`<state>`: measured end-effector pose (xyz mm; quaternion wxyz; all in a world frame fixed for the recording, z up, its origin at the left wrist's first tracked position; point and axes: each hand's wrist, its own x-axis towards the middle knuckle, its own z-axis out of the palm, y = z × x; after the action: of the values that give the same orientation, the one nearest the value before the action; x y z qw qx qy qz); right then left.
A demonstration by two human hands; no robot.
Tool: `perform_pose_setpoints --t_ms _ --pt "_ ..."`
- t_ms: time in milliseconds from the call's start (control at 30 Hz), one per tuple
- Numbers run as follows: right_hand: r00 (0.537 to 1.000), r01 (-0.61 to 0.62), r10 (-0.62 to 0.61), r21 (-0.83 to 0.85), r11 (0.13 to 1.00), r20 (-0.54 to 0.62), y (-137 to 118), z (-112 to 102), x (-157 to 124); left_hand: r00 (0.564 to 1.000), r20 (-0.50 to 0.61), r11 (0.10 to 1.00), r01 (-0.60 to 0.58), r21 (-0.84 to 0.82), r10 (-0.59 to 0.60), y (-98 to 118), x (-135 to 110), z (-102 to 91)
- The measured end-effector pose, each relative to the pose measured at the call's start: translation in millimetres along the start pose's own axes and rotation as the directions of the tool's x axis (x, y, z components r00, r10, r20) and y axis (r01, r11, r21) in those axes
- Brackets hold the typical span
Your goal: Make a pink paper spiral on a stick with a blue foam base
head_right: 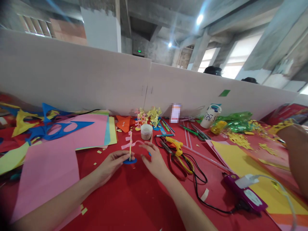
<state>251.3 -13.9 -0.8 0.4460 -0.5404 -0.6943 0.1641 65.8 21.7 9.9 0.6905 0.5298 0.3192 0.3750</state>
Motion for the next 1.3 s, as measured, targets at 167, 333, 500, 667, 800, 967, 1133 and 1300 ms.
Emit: perform_pose_setpoints --t_ms 167,333,500,667,800,967,1133,1300 --pt "0.984 -0.044 0.063 0.121 0.992 -0.165 -1 -2 3 0.999 0.031 1.0 -0.009 0.008 0.009 -6 2 -1.4" --pt "0.99 0.003 0.016 0.131 0.991 -0.137 -12 -6 2 0.999 0.027 0.996 -0.046 0.071 0.044 -8 4 -1.0" --pt "0.989 0.077 -0.072 0.04 0.996 -0.131 -20 -11 -2 0.995 -0.06 0.984 -0.063 0.169 0.074 -2 4 -1.5" --pt "0.968 0.252 -0.251 -0.106 0.962 0.018 -32 -21 -1 0.982 -0.113 0.948 -0.113 0.297 0.153 0 7 -7.1" --pt "0.936 0.336 -0.317 -0.119 0.934 0.154 -38 -20 -2 0.95 -0.1 0.797 -0.189 0.574 0.297 2 7 -10.2" --pt "0.889 0.38 -0.307 -0.175 0.908 0.339 -38 -7 -9 0.815 0.127 0.264 -0.324 0.908 0.565 5 1 -9.1" --pt "0.88 0.43 -0.32 -0.302 0.851 0.351 -51 -4 -12 0.721 0.391 -0.093 -0.416 0.905 0.573 1 -3 -10.7" --pt "0.977 0.192 -0.172 -0.17 0.966 0.123 -57 -14 -6 0.661 0.603 -0.121 -0.623 0.773 0.447 -2 -8 -12.0"
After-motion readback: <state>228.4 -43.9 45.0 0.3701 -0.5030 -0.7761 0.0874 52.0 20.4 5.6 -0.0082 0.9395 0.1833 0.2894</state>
